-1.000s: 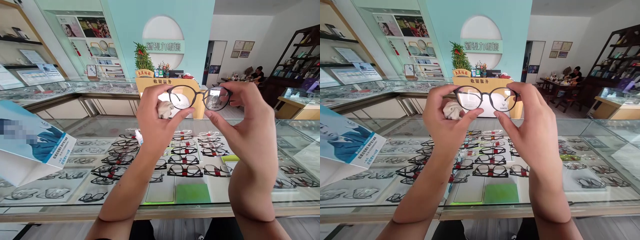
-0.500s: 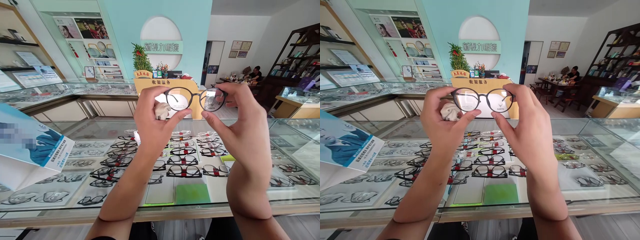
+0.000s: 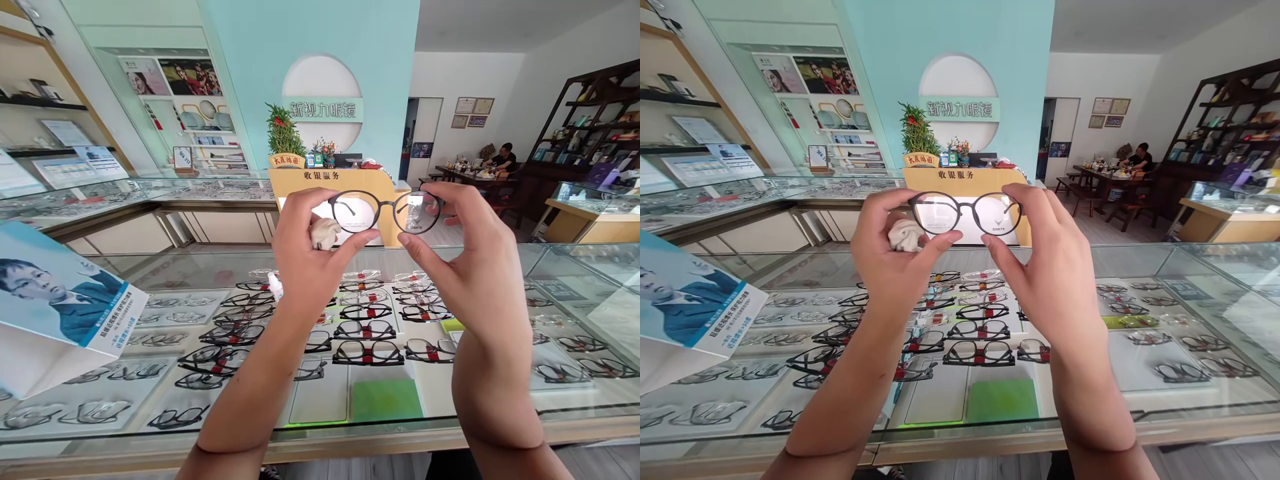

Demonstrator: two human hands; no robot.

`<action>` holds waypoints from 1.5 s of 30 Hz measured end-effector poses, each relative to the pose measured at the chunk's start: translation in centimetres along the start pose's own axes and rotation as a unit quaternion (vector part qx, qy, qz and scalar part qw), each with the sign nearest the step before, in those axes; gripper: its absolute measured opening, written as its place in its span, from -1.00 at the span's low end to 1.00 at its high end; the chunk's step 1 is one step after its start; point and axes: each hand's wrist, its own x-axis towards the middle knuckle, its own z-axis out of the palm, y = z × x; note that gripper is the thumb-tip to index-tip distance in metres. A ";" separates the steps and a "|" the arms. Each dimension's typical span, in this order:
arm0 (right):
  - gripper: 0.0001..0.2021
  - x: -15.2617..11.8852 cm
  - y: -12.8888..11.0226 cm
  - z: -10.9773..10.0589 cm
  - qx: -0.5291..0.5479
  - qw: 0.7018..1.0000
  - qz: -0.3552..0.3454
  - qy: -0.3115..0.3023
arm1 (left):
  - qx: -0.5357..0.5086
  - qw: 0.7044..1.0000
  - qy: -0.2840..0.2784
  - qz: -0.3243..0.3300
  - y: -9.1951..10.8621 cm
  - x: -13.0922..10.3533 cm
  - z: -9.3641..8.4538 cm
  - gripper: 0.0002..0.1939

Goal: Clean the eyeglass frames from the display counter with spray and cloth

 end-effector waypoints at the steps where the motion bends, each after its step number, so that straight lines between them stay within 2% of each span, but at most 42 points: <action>1: -0.54 0.0 0.0 0.0 0.001 1.000 0.004 -0.002 | 0.001 1.000 0.002 0.006 0.0 0.0 0.0 -0.36; 5: -0.53 -0.1 0.0 0.0 0.009 1.000 0.014 -0.002 | 0.006 1.000 0.004 0.016 -0.1 0.0 0.0 -0.35; 15: -0.50 0.1 0.2 1.0 0.010 1.000 0.001 0.025 | 0.055 0.998 -0.016 -0.015 0.2 -0.3 -0.3 -0.37; 22: -0.50 0.0 0.2 0.8 -0.003 0.999 -0.012 0.038 | 0.071 0.997 -0.027 0.002 0.6 -0.3 -0.8 -0.39; 27: -0.52 0.0 0.2 0.8 0.000 0.998 -0.019 0.057 | 0.074 0.997 -0.007 0.015 0.6 0.0 -0.8 -0.37; 30: -0.52 -0.1 0.0 0.9 0.012 0.996 -0.005 0.087 | 0.058 0.998 0.026 0.027 0.9 0.5 -0.8 -0.40; 33: -0.68 -0.2 -0.7 2.1 0.052 0.993 0.011 0.103 | 0.027 0.998 0.049 0.006 1.1 0.2 0.0 -0.62; 35: -0.79 -0.2 -1.1 4.1 0.095 0.991 0.030 0.094 | -0.003 0.999 0.043 -0.029 1.0 -0.6 1.3 -0.78; 38: -0.74 0.1 -0.7 7.7 0.156 0.982 0.068 0.080 | -0.031 0.995 0.071 -0.062 0.1 -2.1 3.7 -0.90; 41: -0.79 0.4 0.5 9.9 0.161 0.979 0.100 0.079 | -0.001 0.995 0.085 -0.055 -1.3 -2.8 4.7 -0.84; 43: -0.87 0.5 1.3 9.8 0.167 0.976 0.108 0.092 | 0.013 0.996 0.076 -0.049 -1.9 -2.8 4.5 -0.72; 45: -0.91 0.6 1.7 9.0 0.191 0.970 0.105 0.110 | -0.005 0.996 0.051 -0.070 -2.3 -2.5 4.0 -0.55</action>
